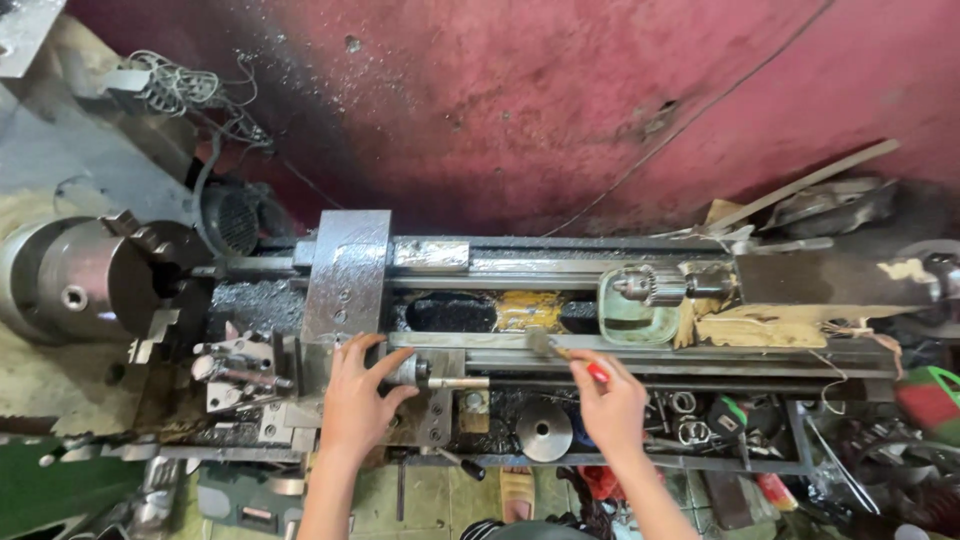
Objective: Brushing a metal part mounted on a lathe with a small brush
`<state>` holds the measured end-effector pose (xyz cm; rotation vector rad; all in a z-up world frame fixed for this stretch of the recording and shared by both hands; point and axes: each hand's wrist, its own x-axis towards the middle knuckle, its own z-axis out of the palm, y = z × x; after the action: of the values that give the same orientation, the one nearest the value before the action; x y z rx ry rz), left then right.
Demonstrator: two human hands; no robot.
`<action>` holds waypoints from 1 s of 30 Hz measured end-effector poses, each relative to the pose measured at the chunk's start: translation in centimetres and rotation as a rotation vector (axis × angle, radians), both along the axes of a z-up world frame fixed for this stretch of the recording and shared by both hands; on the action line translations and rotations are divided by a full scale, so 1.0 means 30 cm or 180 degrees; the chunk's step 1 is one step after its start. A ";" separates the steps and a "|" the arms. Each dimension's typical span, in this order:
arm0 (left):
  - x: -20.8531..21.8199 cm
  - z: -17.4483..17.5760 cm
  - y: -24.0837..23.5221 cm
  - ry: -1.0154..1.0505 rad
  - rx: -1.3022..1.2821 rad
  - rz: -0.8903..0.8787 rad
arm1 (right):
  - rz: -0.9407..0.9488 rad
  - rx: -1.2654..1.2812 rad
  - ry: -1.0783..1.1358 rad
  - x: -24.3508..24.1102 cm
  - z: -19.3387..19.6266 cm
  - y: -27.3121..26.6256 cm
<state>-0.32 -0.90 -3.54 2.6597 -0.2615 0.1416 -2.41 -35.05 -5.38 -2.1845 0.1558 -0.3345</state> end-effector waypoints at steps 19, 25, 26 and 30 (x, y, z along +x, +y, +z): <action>0.003 -0.039 0.011 0.0088 -0.0011 0.0122 | -0.0304 -0.0519 0.0134 -0.013 -0.058 -0.022; 0.009 -0.027 0.005 0.0260 0.0073 0.0176 | 0.0189 0.0252 0.0815 0.014 -0.103 0.097; 0.008 -0.033 0.009 0.0200 0.0042 0.0148 | 0.0239 0.0217 0.0821 0.009 -0.079 0.113; 0.009 0.006 -0.005 0.0455 0.0049 0.0255 | 0.0159 0.0118 0.0940 0.009 -0.119 0.100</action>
<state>-0.05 -1.04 -3.37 2.6811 -0.1102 -0.0256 -2.13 -32.04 -8.94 -2.1871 0.2681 0.0210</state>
